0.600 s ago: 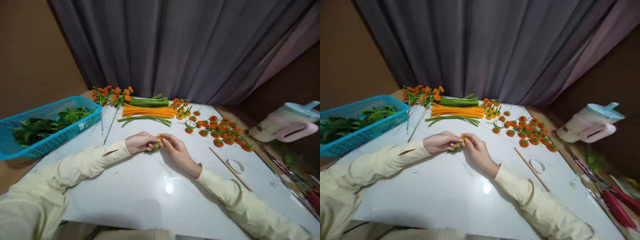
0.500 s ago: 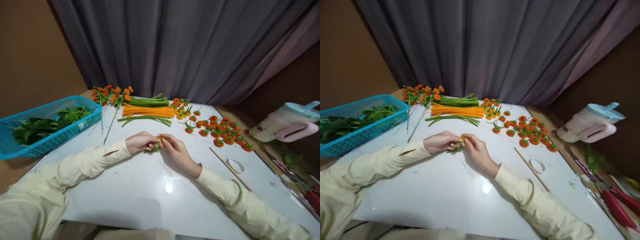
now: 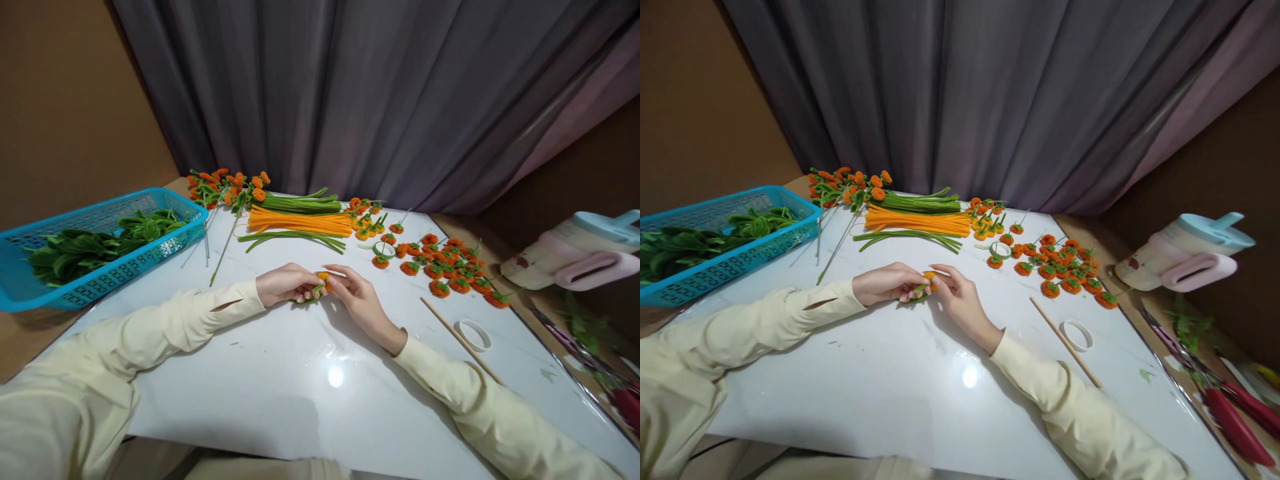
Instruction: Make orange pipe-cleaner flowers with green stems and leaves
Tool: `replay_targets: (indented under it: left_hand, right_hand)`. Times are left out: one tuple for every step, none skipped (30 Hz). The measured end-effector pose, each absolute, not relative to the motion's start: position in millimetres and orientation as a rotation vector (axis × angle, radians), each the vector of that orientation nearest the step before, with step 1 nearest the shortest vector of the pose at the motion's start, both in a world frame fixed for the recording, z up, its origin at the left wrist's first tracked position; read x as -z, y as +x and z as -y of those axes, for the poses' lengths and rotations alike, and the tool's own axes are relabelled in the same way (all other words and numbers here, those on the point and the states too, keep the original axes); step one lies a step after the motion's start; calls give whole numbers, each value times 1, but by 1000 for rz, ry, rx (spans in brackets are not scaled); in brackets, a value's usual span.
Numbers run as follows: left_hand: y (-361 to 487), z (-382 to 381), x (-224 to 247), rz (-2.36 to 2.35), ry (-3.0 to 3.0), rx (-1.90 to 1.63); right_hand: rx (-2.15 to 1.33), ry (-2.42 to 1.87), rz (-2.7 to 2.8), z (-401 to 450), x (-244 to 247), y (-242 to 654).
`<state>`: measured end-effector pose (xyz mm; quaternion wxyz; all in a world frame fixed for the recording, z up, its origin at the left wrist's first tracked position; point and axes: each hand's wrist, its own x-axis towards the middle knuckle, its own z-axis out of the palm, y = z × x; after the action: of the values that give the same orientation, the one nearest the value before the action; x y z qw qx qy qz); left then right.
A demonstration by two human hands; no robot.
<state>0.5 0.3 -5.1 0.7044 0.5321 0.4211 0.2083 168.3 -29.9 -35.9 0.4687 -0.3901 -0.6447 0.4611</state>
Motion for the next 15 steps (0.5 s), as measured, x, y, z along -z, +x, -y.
replay_targets:
  left_hand:
    - [0,0,5,-951,1193,-455]
    - [0,0,5,-965,1203,-452]
    - [0,0,5,-974,1211,-448]
    - [0,0,5,-979,1219,-447]
    - [0,0,5,-977,1224,-450]
    - [0,1,4,-970,1228,-457]
    - [1,2,4,-960,1232,-469]
    - [2,3,4,-952,1240,-482]
    - [2,4,4,-946,1257,-497]
    - [3,5,4,-942,1284,-518]
    - [4,5,5,-944,1319,-541]
    - [5,6,6,-951,1364,-567]
    - [6,7,7,-959,1412,-592]
    - [7,7,9,-970,1461,-617]
    - [7,7,11,-982,1506,-638]
  right_hand:
    - [-1167,-956,1550,29,35,168]
    - [-1188,-960,1531,29,35,168]
    - [-1197,-964,1521,29,35,167]
    - [-1200,-961,1519,29,35,167]
    - [-1199,-950,1523,29,35,167]
    - [-1194,-935,1529,29,36,167]
    - [-1187,-920,1537,28,36,167]
    - [-1181,-907,1543,28,37,168]
    - [-1176,-899,1550,28,38,168]
    - [-1171,-895,1554,28,38,168]
    - [-1167,-891,1555,28,39,168]
    - [-1166,-887,1555,28,39,168]
    - [-1166,-884,1555,28,39,168]
    - [-1167,-882,1553,28,39,168]
    - [-1169,-881,1551,28,38,168]
